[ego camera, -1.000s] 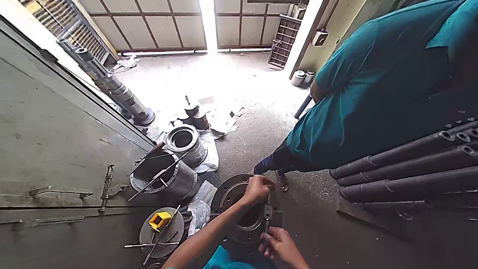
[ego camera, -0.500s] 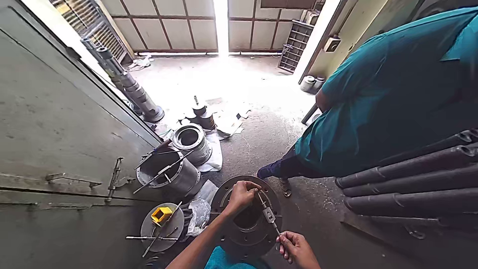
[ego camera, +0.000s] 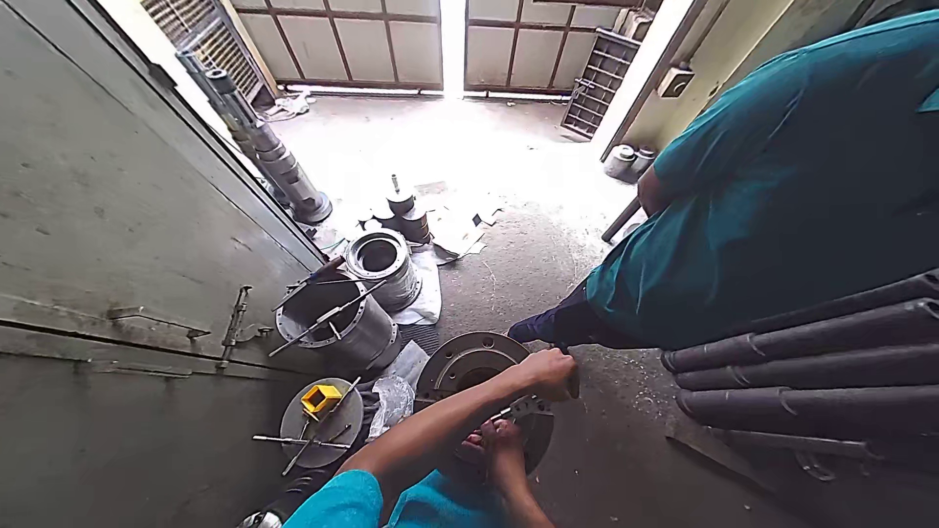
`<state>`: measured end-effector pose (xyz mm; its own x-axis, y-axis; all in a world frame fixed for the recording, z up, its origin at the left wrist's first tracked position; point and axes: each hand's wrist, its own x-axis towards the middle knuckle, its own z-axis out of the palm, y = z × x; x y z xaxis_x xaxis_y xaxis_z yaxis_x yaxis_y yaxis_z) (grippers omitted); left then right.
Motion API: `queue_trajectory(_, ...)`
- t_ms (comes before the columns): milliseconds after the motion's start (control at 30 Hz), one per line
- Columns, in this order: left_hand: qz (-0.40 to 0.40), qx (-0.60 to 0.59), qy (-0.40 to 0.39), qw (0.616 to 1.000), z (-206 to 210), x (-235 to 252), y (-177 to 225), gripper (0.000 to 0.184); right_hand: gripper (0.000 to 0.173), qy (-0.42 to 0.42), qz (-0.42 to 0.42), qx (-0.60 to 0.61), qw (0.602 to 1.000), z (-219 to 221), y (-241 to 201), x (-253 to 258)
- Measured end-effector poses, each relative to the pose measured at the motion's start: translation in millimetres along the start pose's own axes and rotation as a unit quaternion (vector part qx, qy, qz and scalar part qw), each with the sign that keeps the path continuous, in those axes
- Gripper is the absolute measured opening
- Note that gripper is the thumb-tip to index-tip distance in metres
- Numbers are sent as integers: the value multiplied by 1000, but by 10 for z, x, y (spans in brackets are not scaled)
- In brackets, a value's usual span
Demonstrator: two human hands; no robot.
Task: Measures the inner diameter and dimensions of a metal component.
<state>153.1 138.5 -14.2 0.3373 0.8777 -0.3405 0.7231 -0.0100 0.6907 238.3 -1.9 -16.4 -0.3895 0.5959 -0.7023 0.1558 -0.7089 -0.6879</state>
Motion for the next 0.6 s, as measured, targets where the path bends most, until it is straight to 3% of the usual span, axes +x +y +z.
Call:
queue_trajectory(167, -63, -140, 107, 982, -58, -249, -311, 19, 26, -122, 36, -112, 985, -605, 33, -16)
queue_trajectory(333, -169, -241, 217, 931, -6, -586, -509, 19, 27, -148, 8, -146, 978, -1179, -19, -45)
queue_trajectory(400, -127, -220, 200, 946, 43, -488, -455, 21, 27, -159, 3, -148, 976, -1025, 36, -44)
queue_trajectory(467, -43, -151, 136, 978, 35, -272, -321, 21, 31, -149, -9, -139, 979, -664, 78, -28)
queue_trajectory(533, 12, -68, 58, 996, 46, -59, -138, 16, 26, -65, -8, -87, 994, -242, 61, -30)
queue_trajectory(600, 8, 7, 2, 1000, 11, 4, 38, 14, 14, 28, -18, -47, 998, 50, 55, -6)
